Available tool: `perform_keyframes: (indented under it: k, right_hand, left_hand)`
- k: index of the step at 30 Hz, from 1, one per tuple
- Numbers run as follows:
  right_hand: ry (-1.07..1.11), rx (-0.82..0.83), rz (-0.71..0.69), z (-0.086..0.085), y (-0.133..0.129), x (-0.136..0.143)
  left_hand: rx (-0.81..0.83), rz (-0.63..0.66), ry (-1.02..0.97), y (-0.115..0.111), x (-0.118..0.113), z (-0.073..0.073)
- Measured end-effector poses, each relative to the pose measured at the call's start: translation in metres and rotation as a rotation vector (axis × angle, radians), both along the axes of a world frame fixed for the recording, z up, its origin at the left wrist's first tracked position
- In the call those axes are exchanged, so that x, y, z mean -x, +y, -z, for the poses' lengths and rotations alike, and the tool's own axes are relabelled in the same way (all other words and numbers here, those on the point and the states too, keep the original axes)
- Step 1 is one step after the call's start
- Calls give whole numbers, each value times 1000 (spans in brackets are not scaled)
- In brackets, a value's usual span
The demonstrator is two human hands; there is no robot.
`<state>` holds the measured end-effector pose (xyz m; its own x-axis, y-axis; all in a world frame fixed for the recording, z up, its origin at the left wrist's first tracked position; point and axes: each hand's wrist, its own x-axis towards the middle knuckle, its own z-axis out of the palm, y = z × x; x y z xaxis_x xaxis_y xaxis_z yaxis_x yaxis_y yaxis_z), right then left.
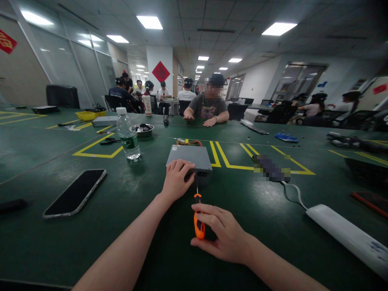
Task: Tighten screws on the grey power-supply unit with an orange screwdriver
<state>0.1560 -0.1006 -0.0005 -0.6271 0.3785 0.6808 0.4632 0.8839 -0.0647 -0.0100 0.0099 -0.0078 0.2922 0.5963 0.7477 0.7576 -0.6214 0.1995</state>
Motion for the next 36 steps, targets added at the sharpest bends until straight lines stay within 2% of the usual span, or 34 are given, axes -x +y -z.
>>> perform_keyframes:
  k: [4,8,12,17,21,25,28,31,36]
  right_hand:
    - [-94,-18,0,-3,-1,2]
    - [-45,-72,-10,0,1,3]
    - [0,-4,-14,1,0,1]
    - [-108,-3,-4,-4,-1,2]
    - [-45,-64,9,0,2,3]
    - [-8,-21,-5,2,0,1]
    - [-86,18,-5,-3,-2,2]
    - [-148,-22,13,-6,-2,3]
    - [-19,-77,0,0,2,2]
  left_hand:
    - [-1,-5,3,0,0,0]
    - [1,-4,5,0,1,0]
    - [5,-3,3,0,0,0]
    - [9,-9,0,0,0,0]
    - [7,-4,10,0,0,0]
    - [5,-3,7,0,0,0]
    - [8,1,1,0,0,0]
    - [14,3,1,-1,0,0]
    - [17,9,-5,-1,0,-1]
